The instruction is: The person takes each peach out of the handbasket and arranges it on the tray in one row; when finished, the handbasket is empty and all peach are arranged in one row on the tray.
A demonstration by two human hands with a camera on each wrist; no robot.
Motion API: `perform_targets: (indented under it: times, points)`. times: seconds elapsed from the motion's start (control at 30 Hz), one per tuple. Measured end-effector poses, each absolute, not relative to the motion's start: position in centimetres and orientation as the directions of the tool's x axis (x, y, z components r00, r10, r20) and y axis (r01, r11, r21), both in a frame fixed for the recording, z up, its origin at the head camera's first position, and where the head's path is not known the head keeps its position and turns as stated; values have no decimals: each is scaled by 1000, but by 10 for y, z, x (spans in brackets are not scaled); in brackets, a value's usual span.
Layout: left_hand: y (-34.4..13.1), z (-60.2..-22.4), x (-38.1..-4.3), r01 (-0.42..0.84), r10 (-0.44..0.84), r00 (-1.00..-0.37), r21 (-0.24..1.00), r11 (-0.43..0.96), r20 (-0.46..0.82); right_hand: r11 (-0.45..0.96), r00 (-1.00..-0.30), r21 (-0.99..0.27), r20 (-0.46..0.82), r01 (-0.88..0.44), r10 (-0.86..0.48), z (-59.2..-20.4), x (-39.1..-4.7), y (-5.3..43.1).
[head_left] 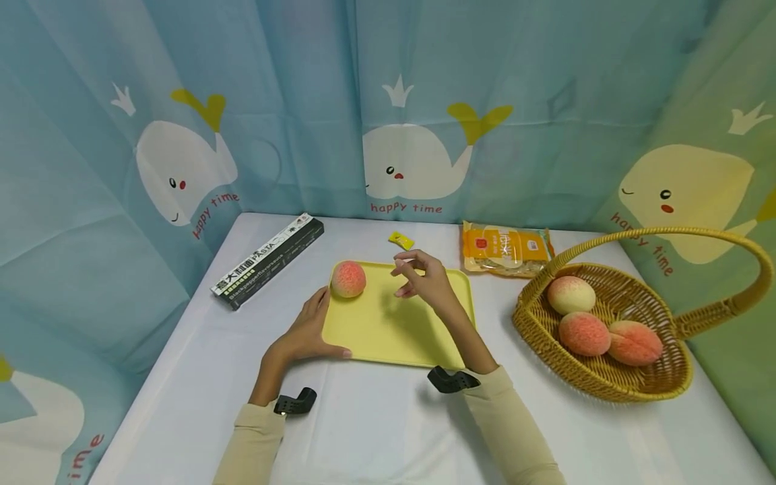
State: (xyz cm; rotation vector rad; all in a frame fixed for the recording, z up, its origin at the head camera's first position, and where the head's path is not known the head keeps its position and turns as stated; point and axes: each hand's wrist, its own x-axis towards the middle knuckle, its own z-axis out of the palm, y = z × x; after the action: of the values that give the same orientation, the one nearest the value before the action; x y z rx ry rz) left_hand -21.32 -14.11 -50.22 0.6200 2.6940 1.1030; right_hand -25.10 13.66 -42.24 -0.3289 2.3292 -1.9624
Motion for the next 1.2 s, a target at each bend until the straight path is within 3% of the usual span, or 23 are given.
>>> perform_targets:
  times: [0.2, 0.37, 0.53, 0.8, 1.03, 1.2]
  points:
    - [-142, -504, -212, 298, 429, -903, 699, 651, -14, 230, -938, -957, 95, -178, -332, -400, -237, 171]
    - [-143, -501, -209, 295, 431, -902, 705, 645, -16, 309, -840, -910, 74, -278, -537, -384, -225, 201]
    - [-142, -502, -209, 306, 434, -901, 702, 643, -5, 342, -771, -874, 56, -345, -634, -370, -211, 232]
    - [-143, -504, -209, 296, 425, -905, 705, 645, -9, 350, -756, -866, 49, -357, -652, -357, -193, 276]
    - [-141, -502, -210, 300, 429, -904, 707, 640, -5, 298, -736, -864, 116, -406, -666, -344, -176, 313]
    - [-140, -500, -211, 292, 425, -905, 706, 645, -14, 326, -762, -856, 114, -401, -638, -336, -167, 337]
